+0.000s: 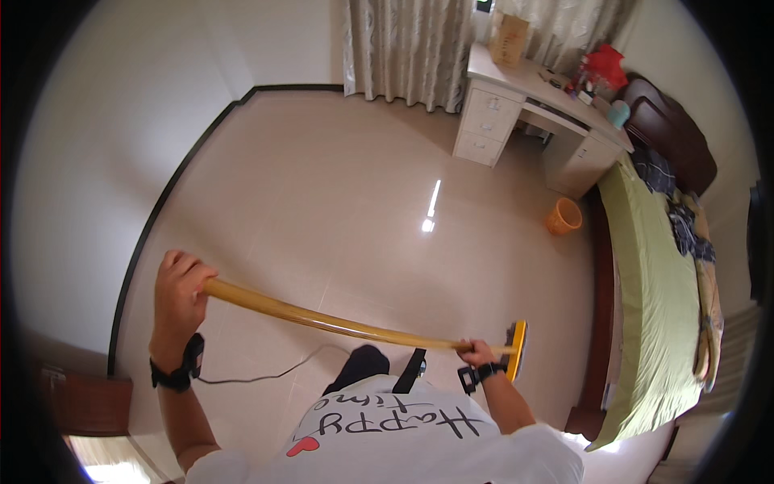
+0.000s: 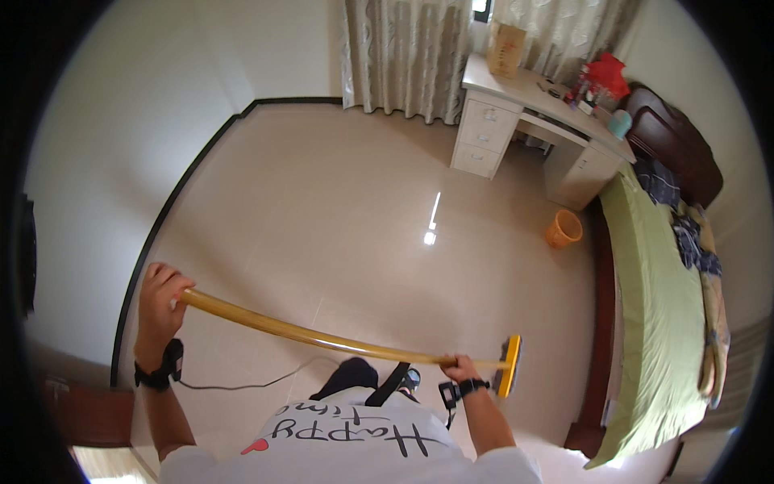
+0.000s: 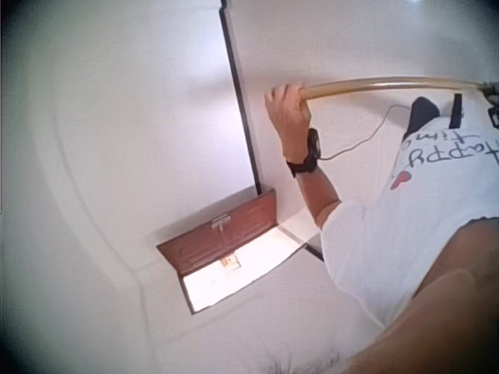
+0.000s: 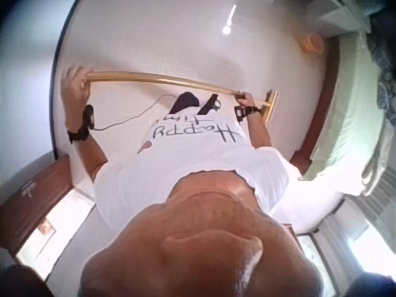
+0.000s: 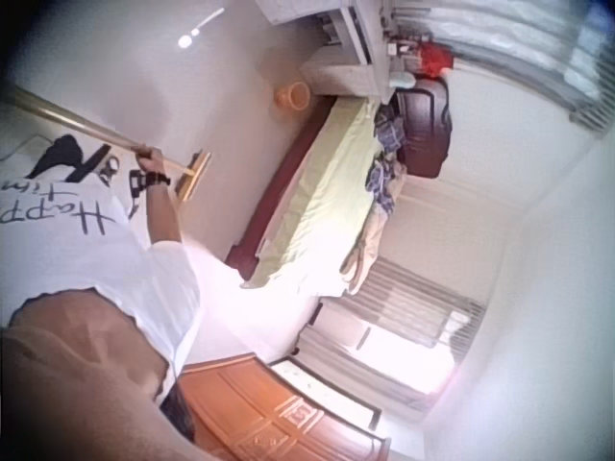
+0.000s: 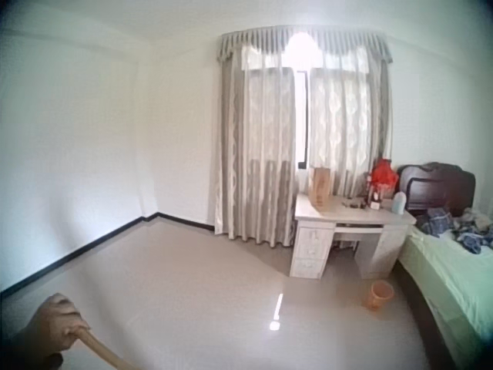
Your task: The person is sweeping the floor using a broom and transitions between rooms.
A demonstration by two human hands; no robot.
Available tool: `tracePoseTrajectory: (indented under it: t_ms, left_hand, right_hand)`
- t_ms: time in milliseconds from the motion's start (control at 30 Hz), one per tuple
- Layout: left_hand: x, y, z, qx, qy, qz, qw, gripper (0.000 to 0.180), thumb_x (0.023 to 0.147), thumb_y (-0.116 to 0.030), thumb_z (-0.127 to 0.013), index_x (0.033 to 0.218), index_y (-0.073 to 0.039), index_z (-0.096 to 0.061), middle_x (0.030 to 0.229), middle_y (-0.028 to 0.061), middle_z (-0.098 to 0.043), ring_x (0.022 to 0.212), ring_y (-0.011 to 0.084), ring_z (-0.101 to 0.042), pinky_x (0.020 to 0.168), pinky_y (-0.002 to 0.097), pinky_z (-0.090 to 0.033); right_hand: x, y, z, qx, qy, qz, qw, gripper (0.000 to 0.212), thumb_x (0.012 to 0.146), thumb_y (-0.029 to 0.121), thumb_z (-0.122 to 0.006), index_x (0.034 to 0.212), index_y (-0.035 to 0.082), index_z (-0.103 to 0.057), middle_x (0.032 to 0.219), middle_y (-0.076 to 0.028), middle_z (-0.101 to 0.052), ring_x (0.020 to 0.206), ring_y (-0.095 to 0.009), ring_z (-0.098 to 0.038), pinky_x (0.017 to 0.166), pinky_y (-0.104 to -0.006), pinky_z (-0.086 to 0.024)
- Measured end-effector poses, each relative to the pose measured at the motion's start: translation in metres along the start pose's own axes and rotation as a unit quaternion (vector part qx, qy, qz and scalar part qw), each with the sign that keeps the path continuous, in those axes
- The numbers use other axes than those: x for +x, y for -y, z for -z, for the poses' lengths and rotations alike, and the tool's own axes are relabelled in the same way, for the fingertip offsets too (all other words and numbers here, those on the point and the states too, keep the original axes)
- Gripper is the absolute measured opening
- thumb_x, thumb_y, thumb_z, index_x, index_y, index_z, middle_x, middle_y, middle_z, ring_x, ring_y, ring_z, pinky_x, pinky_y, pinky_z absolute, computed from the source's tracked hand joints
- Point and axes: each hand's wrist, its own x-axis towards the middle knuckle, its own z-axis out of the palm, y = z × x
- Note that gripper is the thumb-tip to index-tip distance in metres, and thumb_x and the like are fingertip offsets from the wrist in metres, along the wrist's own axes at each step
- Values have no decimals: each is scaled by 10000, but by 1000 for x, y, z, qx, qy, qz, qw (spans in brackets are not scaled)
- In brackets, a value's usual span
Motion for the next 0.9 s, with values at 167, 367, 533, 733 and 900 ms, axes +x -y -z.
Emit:
tracePoseTrajectory:
  t_ms: [167, 367, 533, 733, 900]
  left_hand:
    - [9, 27, -3, 16, 74, 182, 980, 287, 482, 31, -649, 744, -27, -546, 746, 75, -470, 723, 223, -440, 549, 297, -391]
    - [56, 107, -31, -77, 62, 408, 908, 181, 527, -62, -686, 634, -7, -550, 550, 66, -428, 534, 209, -426, 509, 242, -363]
    - [130, 180, -54, 96, -14, 222, 970, 288, 594, -75, -655, 483, -14, -396, 503, 78, -379, 528, 233, -388, 492, 331, -290]
    - [208, 230, -82, 97, 12, 210, 973, 224, 600, -61, -642, 499, -5, -450, 487, 83, -407, 498, 219, -392, 474, 313, -297]
    - [289, 252, -109, 89, 128, 393, 906, 180, 611, -108, -619, 539, 33, -533, 435, 112, -447, 387, 182, -413, 403, 287, -317]
  right_hand:
    - [136, 140, 14, 715, -94, -338, 604, 152, 809, 118, -391, 919, 13, -397, 833, -98, -458, 747, -218, -475, 679, -363, -424]
    - [279, 221, 13, 710, -5, -326, 624, 111, 803, 115, -331, 872, 34, -361, 826, -106, -412, 734, -219, -433, 726, -420, -395]
    - [364, 315, 4, 681, 5, -344, 646, 108, 794, 67, -365, 885, 8, -363, 822, -112, -405, 732, -226, -437, 690, -391, -409]
    - [477, 359, 4, 535, 57, -368, 759, 80, 783, 56, -412, 852, 17, -403, 759, -98, -444, 727, -219, -473, 657, -362, -425]
    - [582, 410, 4, 622, 70, -410, 664, 75, 773, 65, -447, 817, 16, -411, 746, -98, -447, 659, -241, -480, 640, -347, -436]
